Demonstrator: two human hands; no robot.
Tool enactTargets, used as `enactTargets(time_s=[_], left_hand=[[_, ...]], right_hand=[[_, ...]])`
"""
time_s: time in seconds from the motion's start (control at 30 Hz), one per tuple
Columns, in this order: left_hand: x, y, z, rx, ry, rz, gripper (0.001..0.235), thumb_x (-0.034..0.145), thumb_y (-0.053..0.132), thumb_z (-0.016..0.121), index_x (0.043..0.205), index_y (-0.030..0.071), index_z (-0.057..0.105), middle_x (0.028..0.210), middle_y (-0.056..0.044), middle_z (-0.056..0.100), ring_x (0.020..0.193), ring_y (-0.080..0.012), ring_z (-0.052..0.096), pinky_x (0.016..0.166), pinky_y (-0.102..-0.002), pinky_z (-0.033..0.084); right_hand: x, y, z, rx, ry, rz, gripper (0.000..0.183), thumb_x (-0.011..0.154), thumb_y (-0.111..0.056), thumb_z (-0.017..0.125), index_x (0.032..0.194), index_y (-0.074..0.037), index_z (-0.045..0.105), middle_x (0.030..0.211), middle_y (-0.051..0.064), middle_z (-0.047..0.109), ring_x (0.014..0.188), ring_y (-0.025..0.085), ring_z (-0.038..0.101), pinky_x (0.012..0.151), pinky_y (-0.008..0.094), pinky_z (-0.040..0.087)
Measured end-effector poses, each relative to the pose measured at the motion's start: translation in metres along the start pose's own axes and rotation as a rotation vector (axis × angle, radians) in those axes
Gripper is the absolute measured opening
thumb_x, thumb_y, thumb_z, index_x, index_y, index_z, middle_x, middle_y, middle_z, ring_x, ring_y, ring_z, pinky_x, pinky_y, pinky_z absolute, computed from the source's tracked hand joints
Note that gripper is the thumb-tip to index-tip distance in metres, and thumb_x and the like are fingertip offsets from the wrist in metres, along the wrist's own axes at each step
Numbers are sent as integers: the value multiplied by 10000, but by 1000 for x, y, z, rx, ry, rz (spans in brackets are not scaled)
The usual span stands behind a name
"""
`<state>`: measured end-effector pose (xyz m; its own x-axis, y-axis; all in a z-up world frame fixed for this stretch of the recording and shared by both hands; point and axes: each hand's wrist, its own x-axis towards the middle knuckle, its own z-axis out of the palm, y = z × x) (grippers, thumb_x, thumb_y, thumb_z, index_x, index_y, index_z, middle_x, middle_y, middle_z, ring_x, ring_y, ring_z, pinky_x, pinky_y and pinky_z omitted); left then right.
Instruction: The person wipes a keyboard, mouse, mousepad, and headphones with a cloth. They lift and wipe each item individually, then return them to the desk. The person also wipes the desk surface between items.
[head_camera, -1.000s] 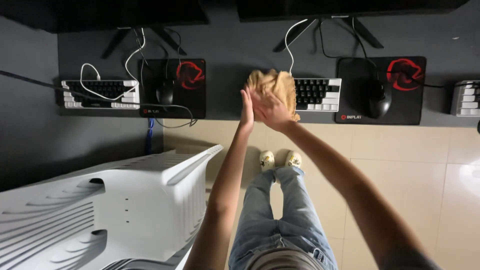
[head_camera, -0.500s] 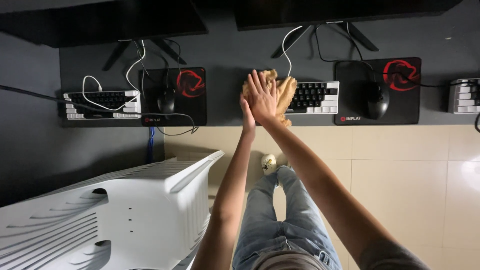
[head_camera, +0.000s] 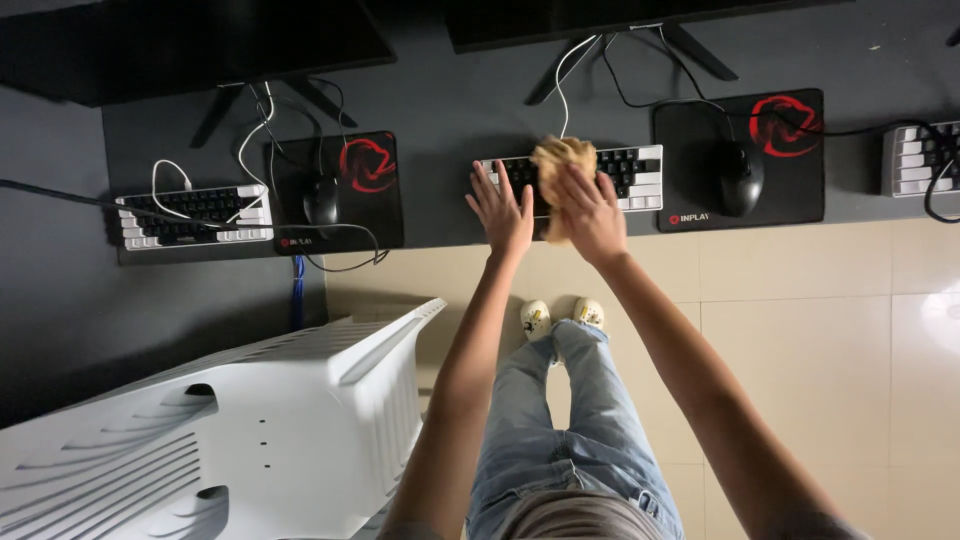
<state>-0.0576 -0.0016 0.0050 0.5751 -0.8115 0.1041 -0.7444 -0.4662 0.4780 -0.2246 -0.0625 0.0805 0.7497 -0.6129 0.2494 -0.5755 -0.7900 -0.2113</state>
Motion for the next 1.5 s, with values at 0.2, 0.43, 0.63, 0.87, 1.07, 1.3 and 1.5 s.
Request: enactTargets(time_s=[0.2,0.43,0.63,0.87,1.07,1.3,1.5], left_hand=[[-3,6,-20,36,-7,89,887,1003,441,606,1654,72,128,1704,-272,17,1572,-448,148,1236,-619,181],[-5,2,-15,22,56,132,893,999,448,625,1648,53,157,1700,-293,50,1566,-458,174,1243,-596,208],[-3,11,-24,32,46,126,1028,862,515,701,1610,34,187,1658,-326,80,1538,-474,194,1218,-597,218],[-5,9,-23,77,42,149,1065,925,626,662,1631,11,153,1673,-327,54,1550,-471,167,1222,-593,221],[-6,2,-13,134,34,157,1070,960,666,622,1644,16,116,1682,-307,14,1566,-457,134,1223,-599,225],[-4,2,-13,131,31,175,1070,956,650,634,1642,-2,135,1683,-319,23,1558,-468,149,1223,-609,213],[-3,10,-21,98,4,125,1065,931,636,653,1640,10,162,1686,-300,32,1558,-451,163,1242,-595,206]], right_hand=[[-8,-13,24,-101,82,238,579,999,-214,624,1564,-133,526,1629,65,466,1564,229,328,1240,581,197],[50,-10,23,117,75,263,620,1001,-220,563,1600,-116,444,1652,71,427,1556,257,318,1260,596,168],[40,-2,12,-47,59,187,641,950,-258,592,1553,-69,481,1619,108,450,1518,293,349,1218,591,162],[-30,20,3,109,27,130,459,961,-231,655,1411,-144,636,1531,56,564,1413,254,513,1073,450,464],[-13,46,-57,128,-269,560,305,1046,-311,640,1334,-212,628,1206,64,730,1067,277,693,797,438,574],[24,62,-53,-51,107,331,665,868,-446,738,1420,-123,556,1499,274,487,1418,461,387,1070,758,206],[-12,60,25,29,160,418,645,1058,-230,598,1640,-42,395,1695,173,356,1606,336,266,1286,535,220]])
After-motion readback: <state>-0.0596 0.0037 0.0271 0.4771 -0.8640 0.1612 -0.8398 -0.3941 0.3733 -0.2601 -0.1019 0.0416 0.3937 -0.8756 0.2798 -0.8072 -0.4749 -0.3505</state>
